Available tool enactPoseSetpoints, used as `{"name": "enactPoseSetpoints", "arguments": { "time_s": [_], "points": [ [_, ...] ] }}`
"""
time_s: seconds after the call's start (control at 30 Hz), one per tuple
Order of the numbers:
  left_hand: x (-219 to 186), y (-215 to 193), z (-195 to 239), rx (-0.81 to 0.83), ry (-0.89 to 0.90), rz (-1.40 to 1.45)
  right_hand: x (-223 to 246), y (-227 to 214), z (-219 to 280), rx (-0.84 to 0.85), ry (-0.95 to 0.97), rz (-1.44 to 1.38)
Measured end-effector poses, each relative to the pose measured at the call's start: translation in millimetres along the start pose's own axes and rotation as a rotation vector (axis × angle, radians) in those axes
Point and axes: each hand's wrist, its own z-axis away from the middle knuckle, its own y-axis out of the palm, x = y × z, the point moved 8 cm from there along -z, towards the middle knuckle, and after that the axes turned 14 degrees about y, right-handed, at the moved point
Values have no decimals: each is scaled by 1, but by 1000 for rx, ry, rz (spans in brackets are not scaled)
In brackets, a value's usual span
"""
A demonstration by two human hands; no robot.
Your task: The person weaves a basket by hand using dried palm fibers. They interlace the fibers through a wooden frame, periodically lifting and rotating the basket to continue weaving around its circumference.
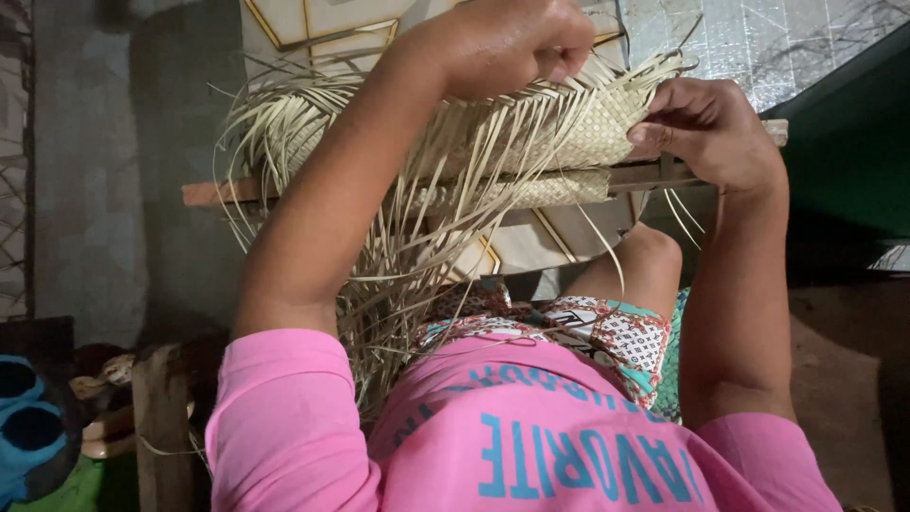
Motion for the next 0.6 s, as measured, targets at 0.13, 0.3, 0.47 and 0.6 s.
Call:
{"name": "enactPoseSetpoints", "arguments": {
  "time_s": [0.13,0.3,0.47,0.6],
  "points": [
    [3,-2,4,-33,38,45,5,2,2,3,-23,15],
    [-1,-7,10,-75,-50,76,9,0,5,-56,-93,32],
    [-19,-14,16,-120,22,60,-1,-5,4,-108,-74,-3],
    [-20,-13,20,-107,-111,-16,4,-4,6,-116,-89,18]
  ]
}}
